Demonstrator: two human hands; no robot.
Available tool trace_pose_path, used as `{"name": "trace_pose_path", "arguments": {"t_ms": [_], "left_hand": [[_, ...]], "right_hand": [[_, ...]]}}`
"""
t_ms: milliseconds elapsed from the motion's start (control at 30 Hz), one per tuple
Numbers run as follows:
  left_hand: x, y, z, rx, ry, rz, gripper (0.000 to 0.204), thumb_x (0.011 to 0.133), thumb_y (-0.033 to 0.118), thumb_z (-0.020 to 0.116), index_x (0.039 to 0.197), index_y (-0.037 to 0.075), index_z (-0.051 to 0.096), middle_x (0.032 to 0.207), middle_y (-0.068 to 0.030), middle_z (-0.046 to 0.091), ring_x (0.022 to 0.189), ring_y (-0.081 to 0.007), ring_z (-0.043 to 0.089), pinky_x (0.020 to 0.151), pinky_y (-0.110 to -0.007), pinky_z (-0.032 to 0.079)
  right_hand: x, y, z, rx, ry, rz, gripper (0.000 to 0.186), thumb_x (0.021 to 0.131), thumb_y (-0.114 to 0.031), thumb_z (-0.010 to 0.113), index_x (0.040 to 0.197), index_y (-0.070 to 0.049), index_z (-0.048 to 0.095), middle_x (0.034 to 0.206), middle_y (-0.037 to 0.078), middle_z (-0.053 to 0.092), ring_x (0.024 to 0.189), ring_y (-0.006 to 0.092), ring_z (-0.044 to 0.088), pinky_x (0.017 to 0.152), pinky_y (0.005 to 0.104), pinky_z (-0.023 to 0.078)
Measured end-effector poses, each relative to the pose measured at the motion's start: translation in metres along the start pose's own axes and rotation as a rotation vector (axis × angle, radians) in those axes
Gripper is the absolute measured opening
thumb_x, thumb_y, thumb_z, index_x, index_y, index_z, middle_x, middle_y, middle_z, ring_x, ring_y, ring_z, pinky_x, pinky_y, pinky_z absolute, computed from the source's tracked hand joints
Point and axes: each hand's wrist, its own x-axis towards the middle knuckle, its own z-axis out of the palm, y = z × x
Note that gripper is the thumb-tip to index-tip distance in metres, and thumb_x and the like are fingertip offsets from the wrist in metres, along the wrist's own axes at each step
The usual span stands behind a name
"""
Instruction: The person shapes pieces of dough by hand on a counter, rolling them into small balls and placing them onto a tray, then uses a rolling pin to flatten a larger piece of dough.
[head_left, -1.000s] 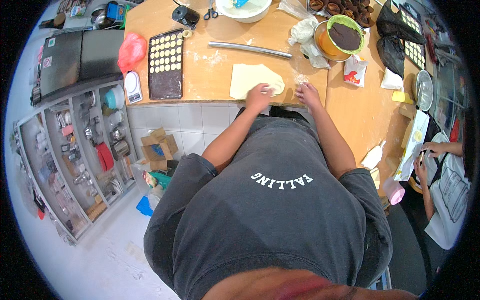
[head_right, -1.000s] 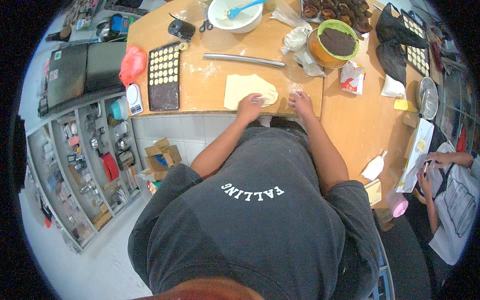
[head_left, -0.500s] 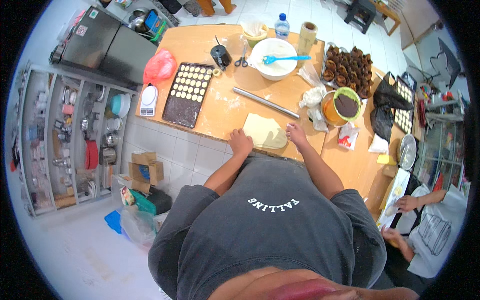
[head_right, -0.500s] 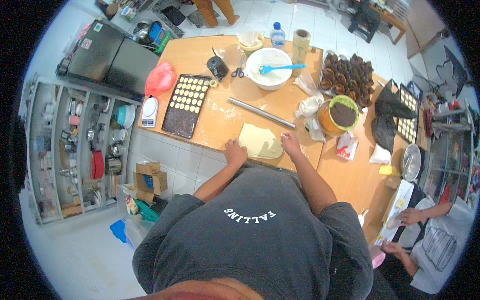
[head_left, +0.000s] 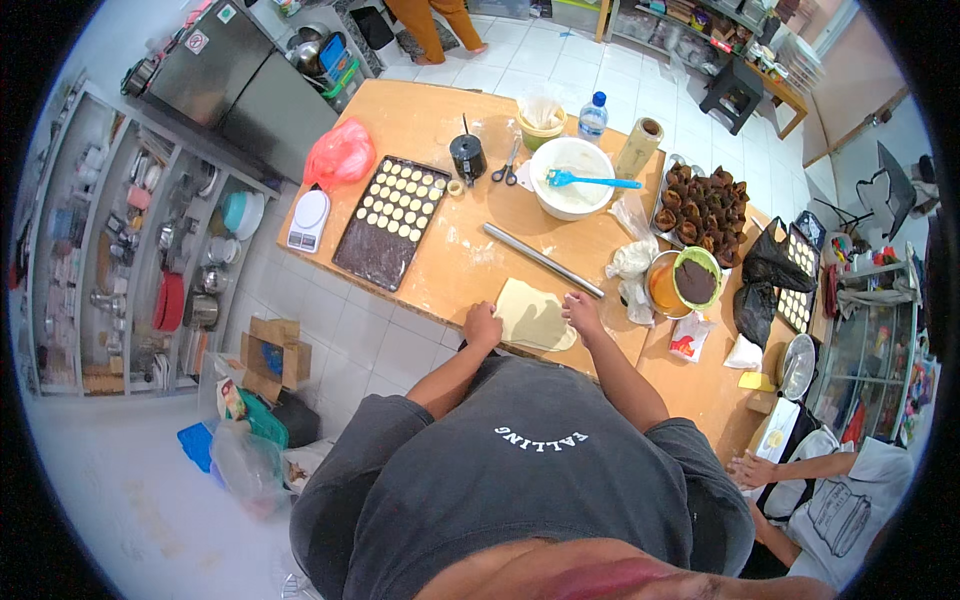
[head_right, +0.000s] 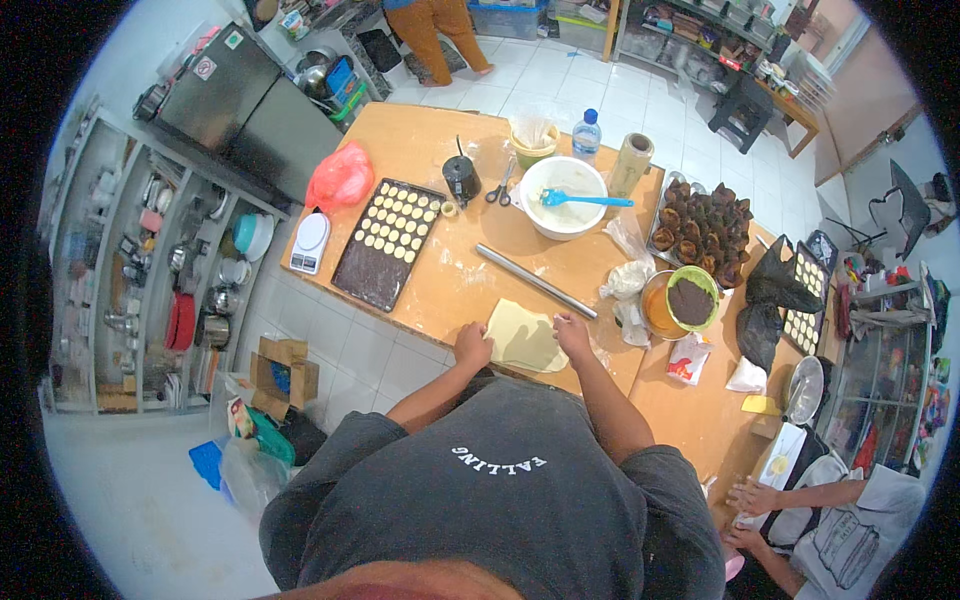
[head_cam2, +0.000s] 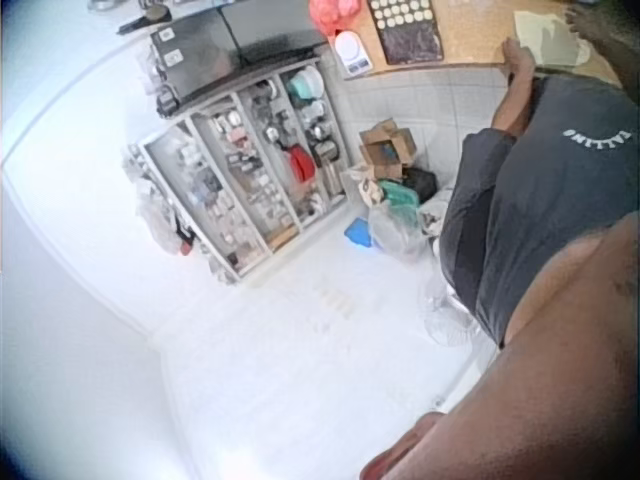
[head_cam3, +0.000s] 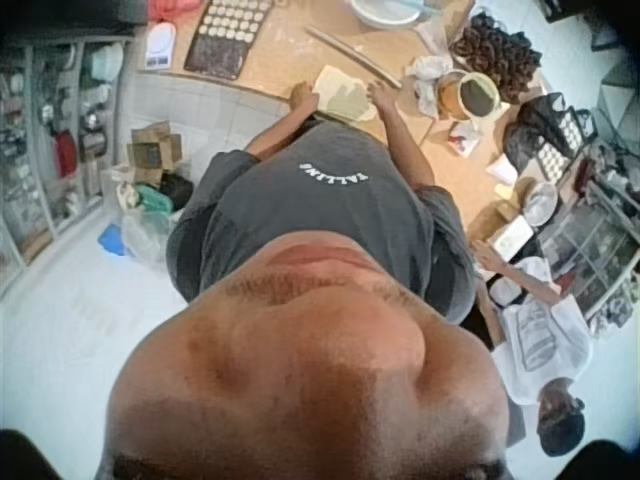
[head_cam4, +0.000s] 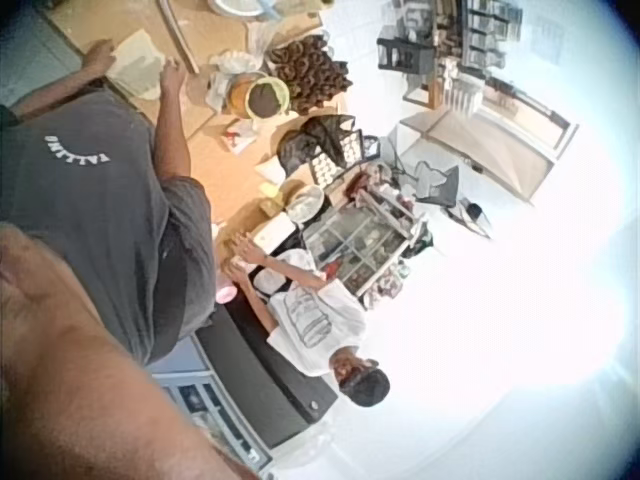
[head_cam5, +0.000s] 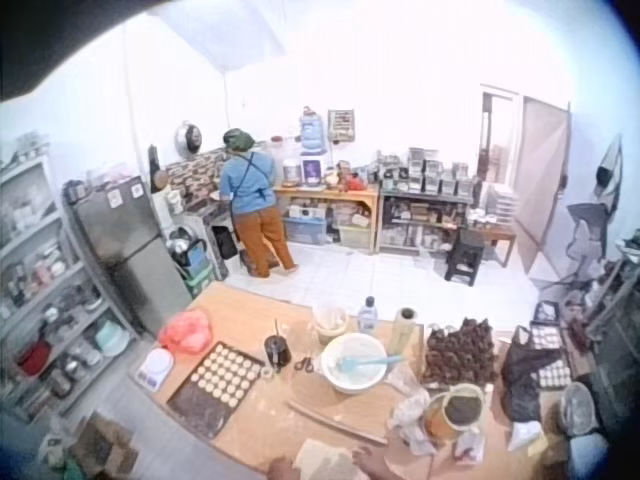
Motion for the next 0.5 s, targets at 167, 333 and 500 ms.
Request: {"name": "trace_pose_path", "arguments": {"t_ms": [167,333,500], "left_hand": [[0.007,0.0,-0.017,0.036,-0.116,0.088,0.024,0.08,0.018,0.071,0.1,0.012,0.059,0.099,-0.0118,0.065,0.099,-0.0328,0.064,0.083,-0.047,0.05],[0.031,-0.003,-0.033,0.013,-0.247,0.129,0.039,0.079,0.019,0.072,0.114,0.014,0.056,0.091,-0.0115,0.069,0.093,-0.0339,0.066,0.081,-0.048,0.051],[0.055,-0.01,-0.041,-0.02,-0.376,0.216,0.059,0.077,0.021,0.075,0.13,0.017,0.049,0.091,-0.0121,0.07,0.091,-0.0347,0.067,0.082,-0.047,0.052]], "right_hand": [[0.005,-0.006,0.021,-0.071,0.055,-0.025,0.029,0.097,-0.031,0.06,0.113,-0.007,0.058,0.095,0.005,0.063,0.078,0.0141,0.06,0.061,0.0277,0.045],[0.0,0.0,0.04,0.021,0.135,-0.004,0.027,0.096,-0.029,0.06,0.113,-0.008,0.059,0.094,0.006,0.064,0.075,0.0142,0.061,0.06,0.0272,0.045],[-0.009,0.014,0.062,0.097,0.244,0.06,0.027,0.097,-0.029,0.06,0.114,-0.008,0.06,0.094,0.007,0.065,0.074,0.0144,0.061,0.06,0.027,0.046]]}}
